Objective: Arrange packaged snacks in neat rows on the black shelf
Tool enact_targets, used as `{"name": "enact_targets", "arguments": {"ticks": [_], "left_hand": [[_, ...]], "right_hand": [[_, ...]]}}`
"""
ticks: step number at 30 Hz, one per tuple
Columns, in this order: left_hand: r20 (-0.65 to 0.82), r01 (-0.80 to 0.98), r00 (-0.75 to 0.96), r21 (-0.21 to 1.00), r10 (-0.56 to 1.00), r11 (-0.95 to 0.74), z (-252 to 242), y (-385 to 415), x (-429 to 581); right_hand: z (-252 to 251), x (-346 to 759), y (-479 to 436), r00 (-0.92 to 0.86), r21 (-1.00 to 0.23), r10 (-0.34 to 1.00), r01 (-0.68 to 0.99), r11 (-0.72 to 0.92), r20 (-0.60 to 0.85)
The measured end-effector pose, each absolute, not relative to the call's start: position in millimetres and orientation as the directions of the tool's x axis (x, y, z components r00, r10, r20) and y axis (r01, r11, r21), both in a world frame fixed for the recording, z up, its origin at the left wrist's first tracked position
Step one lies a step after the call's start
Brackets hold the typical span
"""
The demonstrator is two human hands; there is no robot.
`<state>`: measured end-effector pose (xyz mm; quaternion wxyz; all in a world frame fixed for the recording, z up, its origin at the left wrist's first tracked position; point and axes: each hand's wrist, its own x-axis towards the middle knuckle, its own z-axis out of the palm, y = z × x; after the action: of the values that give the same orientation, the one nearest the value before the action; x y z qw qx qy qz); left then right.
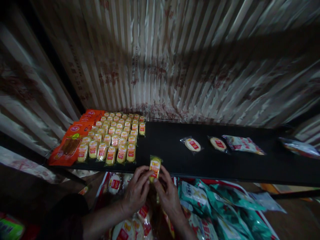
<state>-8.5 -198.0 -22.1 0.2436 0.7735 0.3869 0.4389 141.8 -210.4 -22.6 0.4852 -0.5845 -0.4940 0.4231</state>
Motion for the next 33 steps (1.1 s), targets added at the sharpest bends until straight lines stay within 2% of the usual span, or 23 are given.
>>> {"name": "enact_targets", "arguments": {"ticks": [7, 12, 21, 25, 30, 33], "left_hand": [[0.478, 0.463, 0.269, 0.698, 0.836, -0.547, -7, -161, -1], [0.406, 0.501, 0.212, 0.736, 0.889, -0.456, 1, -133, 4], [0.231, 0.393, 0.173, 0.875, 0.957, -0.282, -6, -108, 6], [0.173, 0.353, 0.128, 0.912, 0.977, -0.208, 0, -103, 8], [0.011, 0.289, 0.097, 0.956, 0.995, -0.038, 13, -94, 9], [-0.026, 0.29, 0.102, 0.957, 0.994, -0.005, 15, -89, 8]], "right_hand": [[-8, 132, -157, 0.198, -0.985, 0.978, 0.173, 0.027, 0.062], [-4, 129, -109, 0.21, -0.973, 0.971, 0.218, 0.069, 0.116], [-15, 119, -51, 0.182, -0.963, 0.974, 0.255, 0.084, 0.133], [-25, 116, -35, 0.176, -0.954, 0.972, 0.282, 0.102, 0.156], [-36, 117, -19, 0.185, -0.943, 0.968, 0.315, 0.104, 0.168], [-40, 116, -13, 0.186, -0.94, 0.969, 0.329, 0.094, 0.162]]}}
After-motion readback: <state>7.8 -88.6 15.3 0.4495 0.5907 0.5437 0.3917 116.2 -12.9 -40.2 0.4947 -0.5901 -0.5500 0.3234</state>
